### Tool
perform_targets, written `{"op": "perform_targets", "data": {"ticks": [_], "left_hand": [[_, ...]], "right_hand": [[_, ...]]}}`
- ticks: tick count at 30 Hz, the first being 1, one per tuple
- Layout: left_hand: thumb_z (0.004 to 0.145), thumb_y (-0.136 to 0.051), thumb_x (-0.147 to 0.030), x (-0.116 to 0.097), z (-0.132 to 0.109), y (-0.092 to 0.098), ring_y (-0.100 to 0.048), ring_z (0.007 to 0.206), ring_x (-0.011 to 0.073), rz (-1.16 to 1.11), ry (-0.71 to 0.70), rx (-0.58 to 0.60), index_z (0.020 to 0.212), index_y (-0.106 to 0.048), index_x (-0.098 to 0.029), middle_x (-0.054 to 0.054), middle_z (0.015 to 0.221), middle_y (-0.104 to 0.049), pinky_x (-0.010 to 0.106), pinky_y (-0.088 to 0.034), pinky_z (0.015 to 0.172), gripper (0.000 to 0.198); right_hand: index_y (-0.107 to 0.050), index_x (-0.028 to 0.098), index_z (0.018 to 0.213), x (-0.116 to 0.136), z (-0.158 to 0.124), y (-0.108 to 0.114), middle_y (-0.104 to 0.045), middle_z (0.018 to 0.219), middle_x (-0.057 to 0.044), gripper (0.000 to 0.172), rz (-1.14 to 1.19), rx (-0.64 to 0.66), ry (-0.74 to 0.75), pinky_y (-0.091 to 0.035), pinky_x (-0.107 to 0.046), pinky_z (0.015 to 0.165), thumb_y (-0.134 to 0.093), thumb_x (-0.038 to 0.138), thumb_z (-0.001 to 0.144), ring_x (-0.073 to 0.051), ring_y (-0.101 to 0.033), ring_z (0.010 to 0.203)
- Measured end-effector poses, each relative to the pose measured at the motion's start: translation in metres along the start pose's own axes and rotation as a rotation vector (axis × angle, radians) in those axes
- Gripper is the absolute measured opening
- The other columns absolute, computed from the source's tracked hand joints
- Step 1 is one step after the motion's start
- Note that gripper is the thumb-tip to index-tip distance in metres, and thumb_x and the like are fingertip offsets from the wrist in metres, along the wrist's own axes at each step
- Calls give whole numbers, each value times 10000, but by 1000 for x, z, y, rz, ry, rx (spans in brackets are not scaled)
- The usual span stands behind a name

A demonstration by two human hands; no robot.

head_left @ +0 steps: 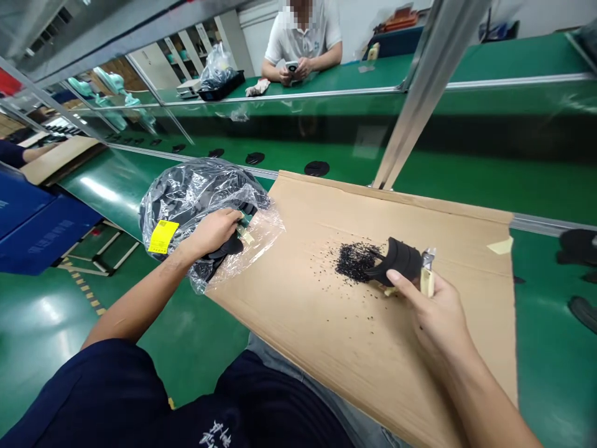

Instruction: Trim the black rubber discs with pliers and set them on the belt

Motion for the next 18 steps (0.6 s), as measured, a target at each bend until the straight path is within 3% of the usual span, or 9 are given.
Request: {"op": "perform_targets", "data": {"ticks": [3, 5, 8, 11, 14, 16, 18], "left_hand": [[934, -498, -278, -9, 0, 32, -684, 1056, 276, -285, 10, -273, 1092, -659, -178, 104, 1128, -722, 391, -553, 963, 247], [934, -540, -342, -27, -1, 46, -687, 980, 239, -508, -37, -383, 1034, -658, -182, 73, 1054, -730, 361, -565, 919, 223], [940, -593, -363, -76, 2, 54, -673, 937, 208, -741, -174, -445, 961, -637, -190, 52, 964, -707, 341, -555, 902, 180], [949, -631, -332, -135, -1, 60, -647, 942, 194, -833, -315, -542, 936, -631, -199, 49, 960, -686, 342, -539, 893, 134], [941, -674, -260, -188, -14, 63, -591, 790, 147, -887, -455, -705, 925, -653, -209, 21, 879, -659, 291, -519, 736, 58], [933, -691, -196, -213, -23, 60, -561, 700, 116, -960, -554, -780, 953, -672, -215, 9, 854, -660, 249, -487, 627, 34], [927, -695, -157, -229, -27, 51, -589, 688, 109, -1034, -617, -780, 971, -686, -215, 15, 858, -682, 233, -489, 591, 74]], "right_hand": [[-701, 218, 809, -3, -1, -4, -688, 692, -18, 389, 5, 37, 0, -533, -319, 601, -873, 543, 684, -177, -626, 631], [-693, 210, 814, -2, -2, -6, -686, 704, -17, 402, 3, 48, 19, -527, -314, 603, -866, 551, 689, -174, -622, 643], [-654, 207, 766, 0, -3, -6, -652, 686, -1, 429, 5, 41, 44, -507, -301, 591, -870, 565, 671, -158, -592, 632], [-636, 203, 749, -4, -7, -8, -629, 673, 13, 452, 55, 47, -2, -486, -287, 565, -892, 558, 635, -136, -557, 593], [-684, 199, 843, -7, -11, -13, -664, 708, 4, 462, 130, 70, -61, -508, -290, 587, -900, 540, 619, -149, -592, 625], [-697, 200, 865, -7, -14, -15, -679, 733, -1, 466, 167, 73, -78, -529, -299, 615, -902, 534, 613, -157, -610, 653], [-707, 198, 885, -7, -16, -16, -693, 774, -4, 480, 190, 70, -89, -541, -301, 642, -914, 520, 595, -158, -622, 684]]}}
Point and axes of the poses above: each hand's wrist, its own z-axis towards the middle knuckle, its own y-axis out of the back of the hand, x = y × z, the point moved 10 cm from there along z, towards the middle knuckle
